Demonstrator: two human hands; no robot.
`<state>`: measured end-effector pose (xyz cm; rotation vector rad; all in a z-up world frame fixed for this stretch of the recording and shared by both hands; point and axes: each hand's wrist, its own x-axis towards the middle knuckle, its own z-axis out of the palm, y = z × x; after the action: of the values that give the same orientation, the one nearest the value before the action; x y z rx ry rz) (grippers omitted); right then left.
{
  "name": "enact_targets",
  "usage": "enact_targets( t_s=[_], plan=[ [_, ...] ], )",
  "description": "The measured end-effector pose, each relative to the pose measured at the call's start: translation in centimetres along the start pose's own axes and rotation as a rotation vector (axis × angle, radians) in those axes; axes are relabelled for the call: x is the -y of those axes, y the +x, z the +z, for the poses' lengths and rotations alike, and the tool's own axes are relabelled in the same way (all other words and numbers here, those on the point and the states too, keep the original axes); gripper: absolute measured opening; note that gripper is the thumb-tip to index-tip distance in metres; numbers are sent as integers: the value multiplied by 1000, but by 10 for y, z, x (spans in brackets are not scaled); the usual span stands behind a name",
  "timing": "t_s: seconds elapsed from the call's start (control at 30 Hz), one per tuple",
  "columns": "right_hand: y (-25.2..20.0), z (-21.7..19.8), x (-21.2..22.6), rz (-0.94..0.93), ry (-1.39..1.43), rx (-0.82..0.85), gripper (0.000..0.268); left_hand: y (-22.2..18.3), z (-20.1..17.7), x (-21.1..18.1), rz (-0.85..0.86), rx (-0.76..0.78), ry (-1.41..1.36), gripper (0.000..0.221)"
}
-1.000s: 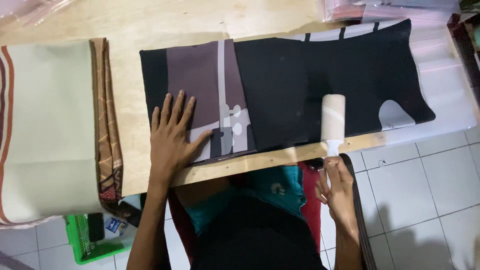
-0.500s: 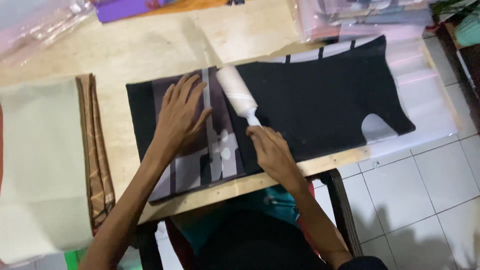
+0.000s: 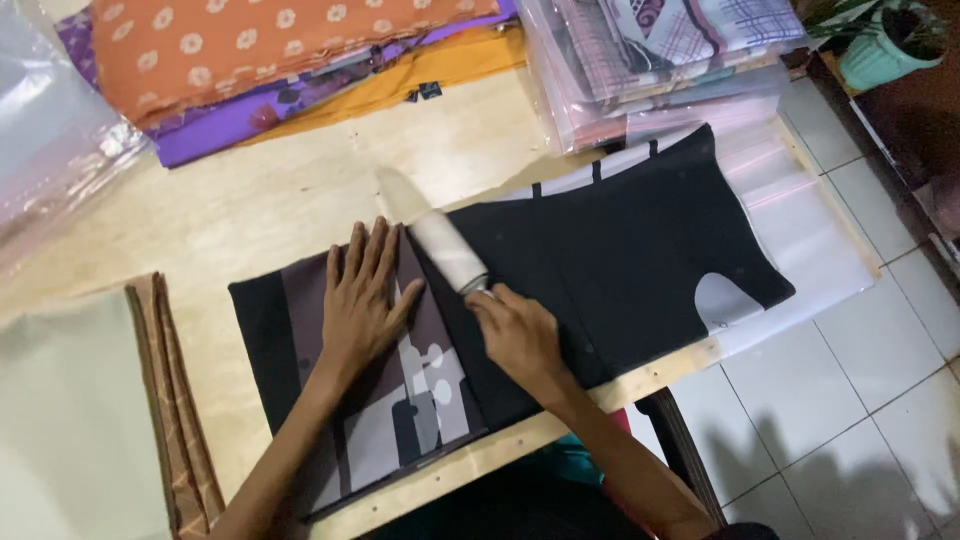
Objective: Using a lint roller to remove dust or debris from a piece of patterned fabric on a workspace table.
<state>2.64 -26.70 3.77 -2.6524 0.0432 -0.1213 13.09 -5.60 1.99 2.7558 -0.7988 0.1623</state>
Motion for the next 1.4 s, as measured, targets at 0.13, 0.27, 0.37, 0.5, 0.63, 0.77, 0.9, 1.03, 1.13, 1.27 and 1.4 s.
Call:
enact_targets(
  t_s=[0.13,0.27,0.37,0.5,0.63,0.77,0.9,1.03,1.13,1.27,1.4],
  plan=[
    [6,-5,-34,111,-48,-115,14,2,3,2,-6,10,-10,77],
    [9,-37,-48,244,-21,-164,16,0,5,3,2,-14,11,76],
    [6,-42,-57,257,4,-193,19,0,9,4,4,-34,21,75],
    [-8,-20,-37,254,152,-129,31,0,6,3,-8,-43,19,75],
    [-18,12,-9,238,258,-28,43,0,9,3,0,-36,18,75],
    [-16,34,-35,295,35,-83,32,-1,7,3,1,-74,-18,75],
    [-1,-17,-67,361,-46,-242,22,-1,4,2,6,-63,-10,74],
    [3,-38,-87,366,-54,-328,23,-1,8,4,8,-53,-26,76],
    [2,-33,-53,368,-1,-324,21,-2,9,3,-5,-80,-24,74],
    [2,14,-24,205,116,-192,24,-3,12,4,1,-82,-28,74],
    [7,-9,-39,251,151,-102,25,-2,10,5,6,-58,-69,76]
  ],
)
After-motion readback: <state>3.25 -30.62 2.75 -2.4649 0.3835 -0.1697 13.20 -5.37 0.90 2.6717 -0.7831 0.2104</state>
